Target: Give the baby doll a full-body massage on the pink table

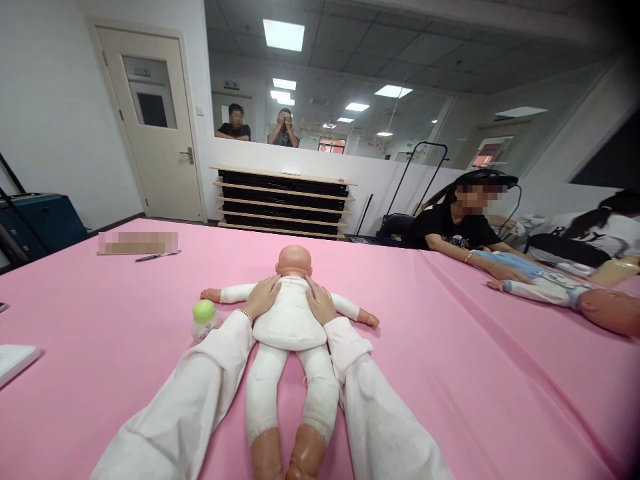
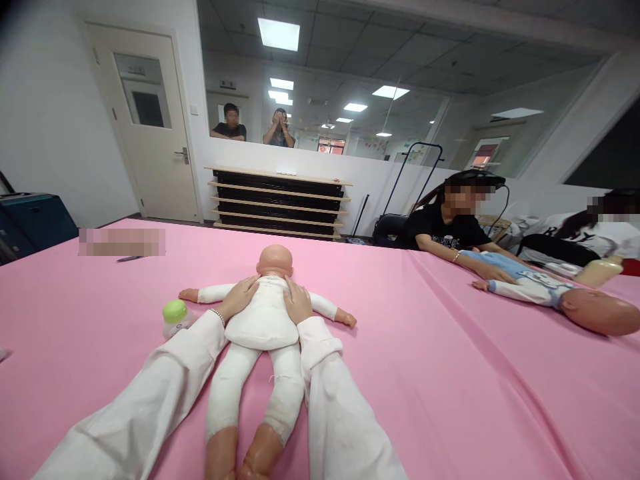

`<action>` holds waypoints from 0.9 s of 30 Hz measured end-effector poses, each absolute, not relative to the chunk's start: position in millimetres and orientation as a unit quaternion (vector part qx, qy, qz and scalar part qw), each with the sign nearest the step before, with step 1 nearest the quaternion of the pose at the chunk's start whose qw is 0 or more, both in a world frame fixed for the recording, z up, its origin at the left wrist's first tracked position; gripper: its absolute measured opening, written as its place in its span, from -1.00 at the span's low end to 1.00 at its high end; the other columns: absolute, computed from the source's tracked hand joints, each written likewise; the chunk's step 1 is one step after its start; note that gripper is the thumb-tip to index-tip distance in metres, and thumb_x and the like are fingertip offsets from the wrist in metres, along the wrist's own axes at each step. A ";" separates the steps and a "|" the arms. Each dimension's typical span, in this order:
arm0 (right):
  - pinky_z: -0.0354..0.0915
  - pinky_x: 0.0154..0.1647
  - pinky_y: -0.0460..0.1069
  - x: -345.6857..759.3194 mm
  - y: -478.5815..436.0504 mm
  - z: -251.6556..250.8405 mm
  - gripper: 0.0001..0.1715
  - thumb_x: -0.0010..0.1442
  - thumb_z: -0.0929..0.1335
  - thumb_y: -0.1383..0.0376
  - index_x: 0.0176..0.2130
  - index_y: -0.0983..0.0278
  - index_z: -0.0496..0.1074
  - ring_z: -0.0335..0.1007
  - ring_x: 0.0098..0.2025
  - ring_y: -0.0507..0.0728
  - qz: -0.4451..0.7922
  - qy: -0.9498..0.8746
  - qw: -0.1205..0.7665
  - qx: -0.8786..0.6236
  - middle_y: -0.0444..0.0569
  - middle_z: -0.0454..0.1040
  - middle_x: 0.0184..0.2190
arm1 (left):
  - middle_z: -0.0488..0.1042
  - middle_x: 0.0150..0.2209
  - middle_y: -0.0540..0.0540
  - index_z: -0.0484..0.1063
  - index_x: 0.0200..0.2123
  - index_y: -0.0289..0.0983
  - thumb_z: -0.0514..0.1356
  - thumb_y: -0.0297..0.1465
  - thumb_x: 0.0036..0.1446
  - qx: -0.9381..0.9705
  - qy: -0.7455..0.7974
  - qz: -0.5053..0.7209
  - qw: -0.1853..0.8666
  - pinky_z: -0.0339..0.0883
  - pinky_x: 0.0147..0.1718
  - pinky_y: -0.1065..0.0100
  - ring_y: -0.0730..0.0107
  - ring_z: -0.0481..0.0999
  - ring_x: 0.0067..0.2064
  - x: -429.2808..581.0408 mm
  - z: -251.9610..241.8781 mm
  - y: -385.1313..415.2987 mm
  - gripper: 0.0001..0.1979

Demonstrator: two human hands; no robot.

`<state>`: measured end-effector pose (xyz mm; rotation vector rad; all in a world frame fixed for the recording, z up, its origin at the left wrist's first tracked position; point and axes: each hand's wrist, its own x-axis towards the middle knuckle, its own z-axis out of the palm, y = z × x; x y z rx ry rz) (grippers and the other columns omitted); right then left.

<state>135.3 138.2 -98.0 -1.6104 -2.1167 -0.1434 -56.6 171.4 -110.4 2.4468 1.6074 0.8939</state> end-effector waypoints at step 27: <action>-0.13 0.28 0.15 167.0 63.7 -110.9 -0.27 0.26 0.09 0.08 0.27 0.40 -0.12 -0.37 0.33 0.12 -0.059 -0.833 0.188 -0.517 0.09 -0.25 0.29 | 0.06 0.25 -0.06 0.01 0.23 -0.20 -0.08 -0.15 0.22 0.845 0.451 0.270 0.095 -0.06 0.21 0.14 0.31 -0.03 0.28 -57.2 -81.3 79.7 -0.45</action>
